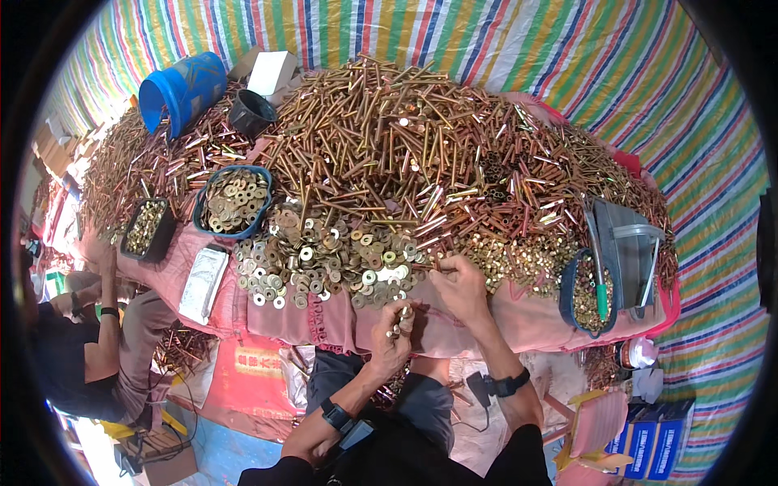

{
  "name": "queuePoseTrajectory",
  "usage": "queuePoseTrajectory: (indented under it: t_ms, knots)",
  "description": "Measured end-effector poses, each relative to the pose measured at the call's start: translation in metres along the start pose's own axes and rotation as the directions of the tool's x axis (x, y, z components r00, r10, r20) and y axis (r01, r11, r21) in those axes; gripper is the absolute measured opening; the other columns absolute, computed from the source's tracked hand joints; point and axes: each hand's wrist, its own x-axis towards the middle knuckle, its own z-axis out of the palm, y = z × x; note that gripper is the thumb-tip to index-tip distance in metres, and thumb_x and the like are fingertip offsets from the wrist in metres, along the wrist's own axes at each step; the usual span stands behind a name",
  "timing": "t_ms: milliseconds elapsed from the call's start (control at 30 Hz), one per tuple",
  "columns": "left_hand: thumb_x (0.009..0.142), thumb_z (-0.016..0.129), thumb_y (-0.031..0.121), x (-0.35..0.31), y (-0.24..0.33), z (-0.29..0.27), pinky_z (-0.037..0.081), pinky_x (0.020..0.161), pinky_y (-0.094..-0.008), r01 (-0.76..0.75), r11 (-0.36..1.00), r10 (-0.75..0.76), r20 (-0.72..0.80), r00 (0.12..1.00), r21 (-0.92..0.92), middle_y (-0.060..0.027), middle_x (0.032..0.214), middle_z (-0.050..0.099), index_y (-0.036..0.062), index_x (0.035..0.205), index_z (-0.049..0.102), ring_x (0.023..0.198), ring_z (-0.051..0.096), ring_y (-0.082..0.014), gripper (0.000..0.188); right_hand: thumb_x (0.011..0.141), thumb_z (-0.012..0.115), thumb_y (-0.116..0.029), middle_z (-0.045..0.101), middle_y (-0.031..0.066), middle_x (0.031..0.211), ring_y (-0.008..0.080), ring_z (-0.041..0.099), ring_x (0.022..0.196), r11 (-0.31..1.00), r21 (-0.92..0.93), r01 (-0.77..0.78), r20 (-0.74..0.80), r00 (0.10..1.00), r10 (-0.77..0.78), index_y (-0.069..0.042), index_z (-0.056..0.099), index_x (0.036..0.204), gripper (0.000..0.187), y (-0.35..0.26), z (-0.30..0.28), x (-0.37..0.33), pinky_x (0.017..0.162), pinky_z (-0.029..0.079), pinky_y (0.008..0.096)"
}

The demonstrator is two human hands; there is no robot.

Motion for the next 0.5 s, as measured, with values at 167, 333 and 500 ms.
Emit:
queuePoseTrajectory:
  t_ms: [167,333,500]
  knots:
    - [0.11,0.056,0.011,-0.003,-0.013,0.004,0.052,0.074,-0.0301,-0.064,0.996,0.066,-0.018,0.998,0.055,-0.0063,0.094,0.067,0.0024,0.13,0.057,0.082,0.062,-0.0141,0.022,0.1,0.075,-0.011,0.071,0.01,0.096,0.0125,0.069,0.078,0.704,0.637,-0.313,0.272,0.946,0.174,0.002,0.059,0.118,0.027,-0.03,-0.008,-0.026,0.068,0.057,0.0255]
    - [0.108,0.054,0.007,-0.007,-0.018,-0.001,0.054,0.076,-0.0314,-0.04,0.995,0.041,-0.009,0.999,0.095,-0.0104,0.101,0.07,0.0009,0.131,0.056,0.086,0.065,-0.0171,0.024,0.099,0.072,-0.007,0.071,0.0115,0.097,0.0139,0.069,0.075,0.877,0.467,-0.113,0.156,0.987,0.044,0.003,0.049,0.141,0.049,-0.063,0.007,-0.041,0.069,0.059,0.0286]
    - [0.109,0.053,0.006,-0.005,-0.01,0.002,0.056,0.091,-0.035,-0.091,0.996,0.092,0.032,0.995,-0.019,-0.0182,0.119,0.072,-0.0001,0.142,0.051,0.105,0.071,-0.0225,0.033,0.093,0.074,-0.002,0.073,0.0141,0.099,0.0179,0.074,0.079,0.921,-0.117,0.372,0.087,0.927,-0.364,-0.001,0.047,0.152,0.065,-0.071,0.004,-0.055,0.069,0.06,0.0313]
